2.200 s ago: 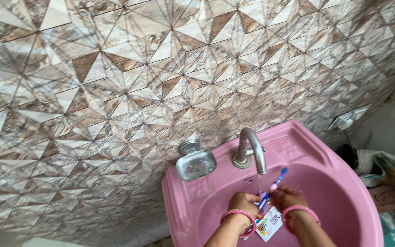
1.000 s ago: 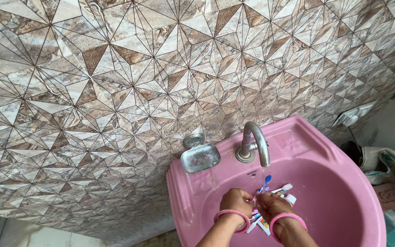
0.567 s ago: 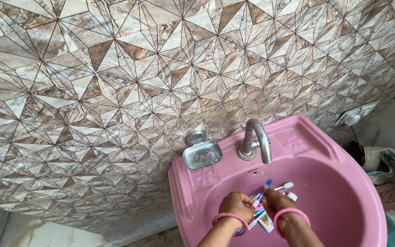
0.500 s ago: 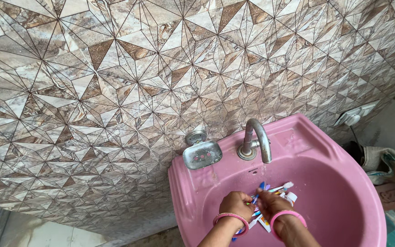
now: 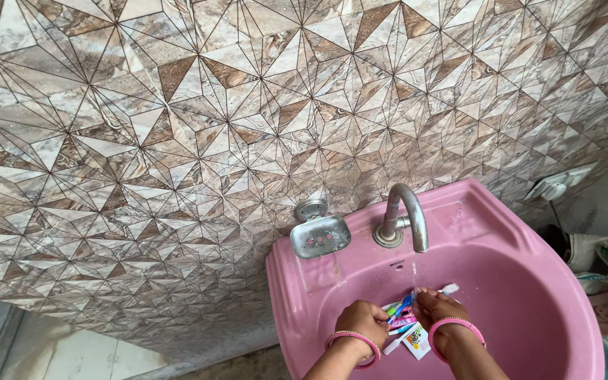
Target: The person rinses multiple toothbrushes under running water at a pink sink, then places them into a wall-mounted holder. The person repeats this process for several toothbrushes, ensuring each is rinsed before being stored.
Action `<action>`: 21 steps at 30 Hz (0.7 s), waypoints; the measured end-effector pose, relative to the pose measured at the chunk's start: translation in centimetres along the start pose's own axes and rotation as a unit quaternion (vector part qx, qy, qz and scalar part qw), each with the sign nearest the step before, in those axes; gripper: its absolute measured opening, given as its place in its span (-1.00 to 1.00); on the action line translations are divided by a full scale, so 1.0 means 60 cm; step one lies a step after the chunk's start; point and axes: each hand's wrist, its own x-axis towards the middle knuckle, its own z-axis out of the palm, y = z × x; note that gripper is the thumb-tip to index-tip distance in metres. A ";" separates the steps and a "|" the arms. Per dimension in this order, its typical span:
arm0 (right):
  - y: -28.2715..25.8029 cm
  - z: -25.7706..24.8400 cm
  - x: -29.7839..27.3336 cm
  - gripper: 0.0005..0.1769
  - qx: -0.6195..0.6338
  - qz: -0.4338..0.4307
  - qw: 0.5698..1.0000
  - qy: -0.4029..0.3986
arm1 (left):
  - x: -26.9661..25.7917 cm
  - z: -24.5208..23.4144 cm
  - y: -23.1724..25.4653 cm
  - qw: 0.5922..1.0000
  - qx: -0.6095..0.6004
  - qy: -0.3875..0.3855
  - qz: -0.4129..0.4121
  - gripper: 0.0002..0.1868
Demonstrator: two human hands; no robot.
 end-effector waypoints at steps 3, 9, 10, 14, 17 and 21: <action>0.002 0.004 -0.011 -0.82 -0.035 -0.020 0.999 -0.021 | 0.007 0.006 0.006 1.000 -0.006 0.005 -0.012 -0.77; -0.004 0.020 -0.038 -0.76 -0.087 -0.084 0.990 -0.071 | 0.020 0.017 0.014 1.000 -0.012 0.020 0.003 -0.77; -0.009 0.021 -0.038 -0.76 -0.083 -0.085 0.991 -0.064 | 0.020 0.019 0.014 1.000 -0.016 0.015 -0.002 -0.77; -0.027 0.021 -0.037 -0.78 -0.069 -0.027 0.997 -0.014 | 0.020 0.014 0.008 0.999 -0.025 0.010 -0.017 -0.78; -0.032 0.025 -0.040 -0.77 -0.067 -0.022 0.997 -0.014 | 0.022 0.010 0.003 0.999 -0.025 0.015 -0.020 -0.79; -0.027 0.039 -0.059 -0.72 -0.096 -0.056 0.993 -0.033 | 0.029 0.006 0.002 0.999 -0.015 0.028 -0.020 -0.81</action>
